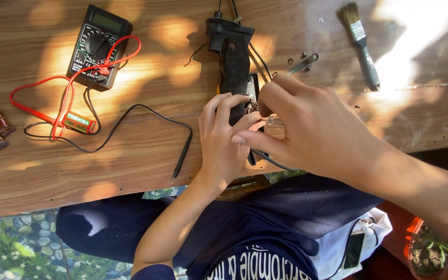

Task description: The person disassembles a black handheld power tool, removes the internal switch, and replaces it with a new one. They use a screwdriver to remove and tighten screws, connect wires to the new switch, and reassemble the tool housing.

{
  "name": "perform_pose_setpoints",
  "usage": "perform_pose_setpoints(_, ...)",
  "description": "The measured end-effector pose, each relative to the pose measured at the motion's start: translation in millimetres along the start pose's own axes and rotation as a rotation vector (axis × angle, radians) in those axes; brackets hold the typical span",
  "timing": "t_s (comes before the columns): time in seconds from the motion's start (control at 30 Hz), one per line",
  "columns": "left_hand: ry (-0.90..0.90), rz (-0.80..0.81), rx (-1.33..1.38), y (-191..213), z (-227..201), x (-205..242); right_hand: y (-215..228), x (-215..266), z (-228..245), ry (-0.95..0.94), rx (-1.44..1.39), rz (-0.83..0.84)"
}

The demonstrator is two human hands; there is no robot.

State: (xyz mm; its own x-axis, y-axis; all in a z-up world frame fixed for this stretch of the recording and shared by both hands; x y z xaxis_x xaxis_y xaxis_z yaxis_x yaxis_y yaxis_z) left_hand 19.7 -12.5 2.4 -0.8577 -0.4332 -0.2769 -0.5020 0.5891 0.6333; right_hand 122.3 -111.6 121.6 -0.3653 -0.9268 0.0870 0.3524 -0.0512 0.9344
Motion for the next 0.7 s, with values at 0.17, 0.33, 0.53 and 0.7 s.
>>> perform_pose_setpoints(0.17,-0.117,-0.068,-0.015,1.2,1.4,-2.2,-2.2,17.9,-8.3,0.199,-0.426,-0.236)
perform_pose_setpoints(0.33,-0.144,-0.105,-0.065,-6.4,7.7,-1.0,-33.7,34.9,-37.9,0.259,-0.567,-0.343)
perform_pose_setpoints(0.53,-0.157,-0.125,-0.060,-11.3,10.4,2.0,-57.0,38.3,-49.9,0.342,-0.577,-0.472)
perform_pose_setpoints(0.7,-0.132,-0.114,-0.033,-8.2,7.2,0.5,-62.9,34.6,-50.8,0.342,-0.580,-0.614)
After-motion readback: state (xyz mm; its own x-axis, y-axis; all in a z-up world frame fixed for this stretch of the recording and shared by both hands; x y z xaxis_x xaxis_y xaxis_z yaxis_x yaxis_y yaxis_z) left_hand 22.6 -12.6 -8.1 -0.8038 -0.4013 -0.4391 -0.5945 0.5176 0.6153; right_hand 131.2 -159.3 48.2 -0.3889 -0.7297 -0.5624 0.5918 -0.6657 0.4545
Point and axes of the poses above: each hand's wrist, its own x-axis away from the middle knuckle, its own y-axis out of the back of the hand, z = x × y, the point moved 2 cm from there along -x, towards the middle knuckle, and after that the axes turned 4 degrees about y, right-handed, at the moved point
